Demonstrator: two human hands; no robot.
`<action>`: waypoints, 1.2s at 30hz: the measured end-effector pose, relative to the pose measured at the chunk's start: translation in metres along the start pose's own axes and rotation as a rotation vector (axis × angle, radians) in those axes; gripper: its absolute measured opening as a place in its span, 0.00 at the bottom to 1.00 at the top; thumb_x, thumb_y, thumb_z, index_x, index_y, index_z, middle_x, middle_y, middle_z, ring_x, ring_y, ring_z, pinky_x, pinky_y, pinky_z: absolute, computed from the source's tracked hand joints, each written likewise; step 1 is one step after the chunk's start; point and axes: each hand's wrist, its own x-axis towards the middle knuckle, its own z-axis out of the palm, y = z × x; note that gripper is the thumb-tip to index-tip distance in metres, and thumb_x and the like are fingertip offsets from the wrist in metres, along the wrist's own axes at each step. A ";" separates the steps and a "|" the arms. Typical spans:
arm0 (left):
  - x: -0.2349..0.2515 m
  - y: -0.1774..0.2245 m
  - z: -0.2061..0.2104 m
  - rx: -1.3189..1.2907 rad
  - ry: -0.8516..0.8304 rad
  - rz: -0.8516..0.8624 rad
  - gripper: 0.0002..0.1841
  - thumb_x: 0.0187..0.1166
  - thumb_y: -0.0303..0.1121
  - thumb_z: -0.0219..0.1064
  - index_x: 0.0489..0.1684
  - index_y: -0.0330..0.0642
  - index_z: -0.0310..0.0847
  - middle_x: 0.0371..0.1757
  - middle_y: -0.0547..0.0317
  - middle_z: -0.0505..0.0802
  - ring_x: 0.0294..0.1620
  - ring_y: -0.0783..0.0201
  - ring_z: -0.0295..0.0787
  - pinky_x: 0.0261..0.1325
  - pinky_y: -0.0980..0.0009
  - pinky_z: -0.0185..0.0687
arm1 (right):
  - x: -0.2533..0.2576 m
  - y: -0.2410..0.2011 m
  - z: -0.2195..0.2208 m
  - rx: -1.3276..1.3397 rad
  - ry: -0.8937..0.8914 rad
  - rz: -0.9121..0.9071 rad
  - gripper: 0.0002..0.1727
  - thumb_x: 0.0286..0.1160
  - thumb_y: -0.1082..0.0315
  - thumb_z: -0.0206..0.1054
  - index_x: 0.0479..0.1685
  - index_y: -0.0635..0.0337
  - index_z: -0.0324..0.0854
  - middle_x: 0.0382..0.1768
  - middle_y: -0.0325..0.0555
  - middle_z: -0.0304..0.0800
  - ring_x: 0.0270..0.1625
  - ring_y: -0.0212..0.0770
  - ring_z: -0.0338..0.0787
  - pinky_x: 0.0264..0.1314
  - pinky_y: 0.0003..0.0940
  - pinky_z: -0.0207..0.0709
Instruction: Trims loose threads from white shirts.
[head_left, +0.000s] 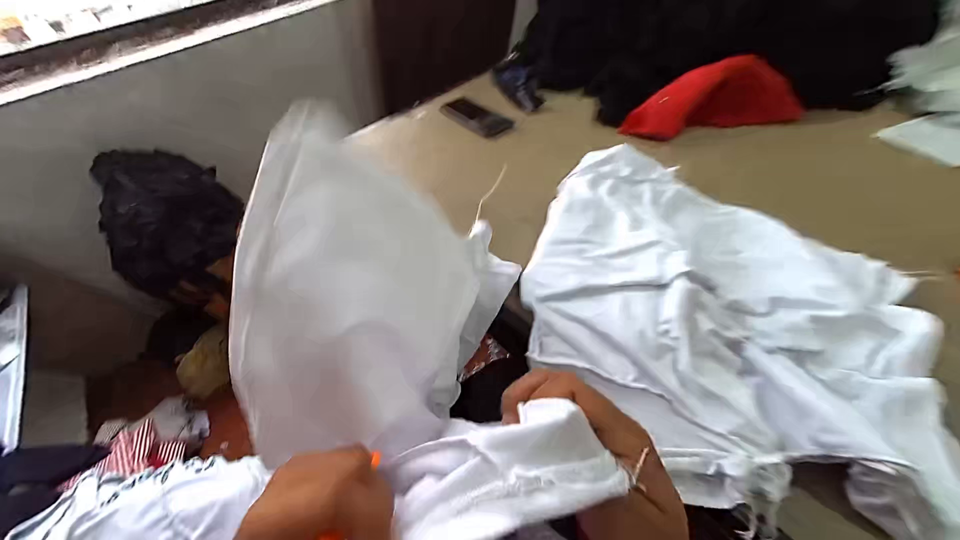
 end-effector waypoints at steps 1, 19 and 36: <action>-0.009 -0.018 0.006 0.028 0.021 -0.042 0.08 0.84 0.38 0.68 0.40 0.44 0.81 0.39 0.61 0.87 0.43 0.74 0.85 0.51 0.78 0.82 | -0.009 0.013 0.000 -0.043 0.021 0.046 0.17 0.91 0.48 0.51 0.42 0.46 0.80 0.46 0.26 0.84 0.55 0.17 0.83 0.58 0.15 0.79; 0.038 -0.096 0.065 0.322 0.078 0.117 0.13 0.70 0.31 0.77 0.51 0.39 0.94 0.38 0.53 0.88 0.37 0.65 0.84 0.38 0.72 0.75 | -0.032 0.040 0.031 0.322 0.158 0.618 0.06 0.88 0.65 0.56 0.51 0.38 0.73 0.34 0.20 0.83 0.34 0.14 0.83 0.37 0.10 0.80; 0.029 -0.100 0.053 -0.646 0.213 -0.309 0.05 0.81 0.24 0.68 0.34 0.32 0.84 0.36 0.63 0.87 0.34 0.81 0.80 0.36 0.86 0.77 | -0.026 0.061 0.023 -0.315 0.076 0.133 0.08 0.85 0.65 0.58 0.56 0.41 0.70 0.59 0.23 0.77 0.70 0.23 0.76 0.75 0.24 0.70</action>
